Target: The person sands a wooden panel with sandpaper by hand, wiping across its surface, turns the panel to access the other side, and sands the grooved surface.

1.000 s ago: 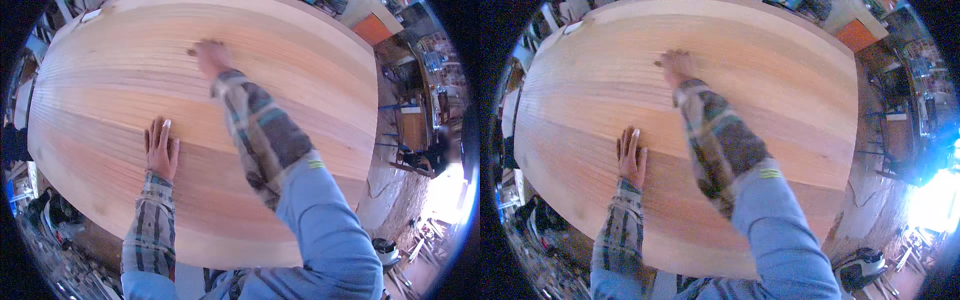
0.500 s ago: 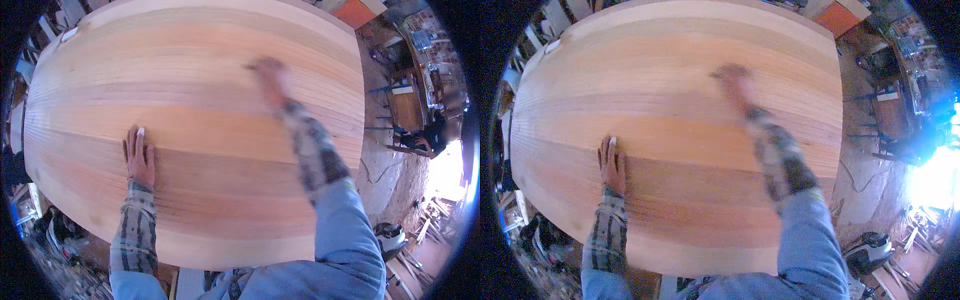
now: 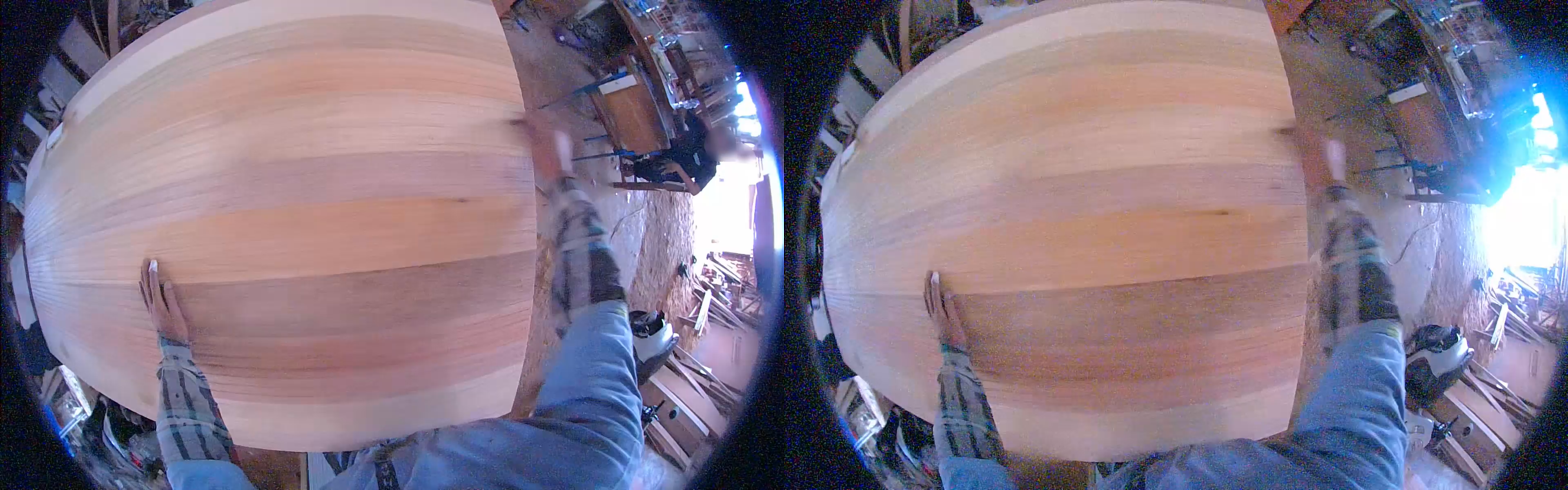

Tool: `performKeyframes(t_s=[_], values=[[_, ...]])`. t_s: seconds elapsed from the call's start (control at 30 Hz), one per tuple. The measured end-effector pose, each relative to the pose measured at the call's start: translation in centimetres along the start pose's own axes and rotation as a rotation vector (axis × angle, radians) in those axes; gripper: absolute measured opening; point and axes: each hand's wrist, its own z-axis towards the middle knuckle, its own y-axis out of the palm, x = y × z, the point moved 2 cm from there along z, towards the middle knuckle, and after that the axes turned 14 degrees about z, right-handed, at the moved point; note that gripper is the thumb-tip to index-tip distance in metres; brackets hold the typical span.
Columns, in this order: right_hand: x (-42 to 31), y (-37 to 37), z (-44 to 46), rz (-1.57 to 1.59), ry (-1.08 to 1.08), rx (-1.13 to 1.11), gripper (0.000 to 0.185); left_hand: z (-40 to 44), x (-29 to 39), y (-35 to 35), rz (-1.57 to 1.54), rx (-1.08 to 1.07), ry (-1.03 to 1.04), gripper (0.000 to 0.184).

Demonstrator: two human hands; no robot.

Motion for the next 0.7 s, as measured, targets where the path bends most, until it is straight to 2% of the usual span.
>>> performKeyframes(t_s=[0.03,0.1,0.17,0.2,0.27,0.33,0.4,0.43,0.47,0.5,0.57,0.6,0.67,0.7], values=[[-0.6,-4.1,-0.9,-0.001,0.003,-0.001,0.027,-0.1,0.0,0.1,-0.001,-0.003,0.001,0.046],[-5.5,-11.2,-2.3,-0.624,0.161,0.123,0.021,0.0,-0.1,0.2,-0.039,0.029,0.024,0.047],[-3.6,-9.2,-0.5,-0.549,0.091,0.100,0.021,0.1,0.2,0.3,-0.022,0.038,0.046,0.047],[-3.2,-7.5,-0.2,-0.473,0.024,0.077,0.021,0.2,0.1,0.2,-0.004,0.045,0.069,0.047],[-11.0,-0.2,2.2,-0.558,-0.154,0.066,0.023,0.0,-0.7,0.9,0.016,0.039,0.079,0.047],[-16.0,6.9,4.4,-0.520,-0.434,-0.016,0.021,-0.3,-0.9,0.5,0.046,0.025,0.067,0.047],[-20.1,15.4,6.6,-0.259,-0.453,-0.011,0.017,-0.1,0.1,0.0,-0.044,0.011,0.025,0.047],[-21.8,20.3,7.7,-0.441,-0.560,-0.043,0.018,-0.2,-0.3,0.2,-0.035,0.009,0.012,0.047],[-25.1,25.1,9.1,-0.419,-0.392,-0.117,0.019,-0.1,-0.7,0.6,0.015,0.000,0.011,0.047],[-28.0,28.6,9.3,-0.293,-0.535,-0.069,0.021,-0.2,-0.9,0.5,0.067,-0.013,0.010,0.047],[-34.5,34.8,11.0,-0.259,-0.369,-0.155,0.023,-0.2,-0.4,0.0,0.060,-0.013,0.007,0.046],[-33.5,35.5,11.5,-0.245,-0.385,-0.155,0.023,-0.2,-0.3,0.1,0.034,-0.006,0.009,0.046],[-27.9,39.0,12.5,0.633,-0.078,-0.205,0.029,-0.4,-0.6,-0.4,-0.031,0.000,-0.028,0.045],[-28.3,34.5,11.3,0.259,-0.255,-0.248,0.027,-0.5,-0.4,-0.6,-0.077,-0.001,-0.069,0.045]])
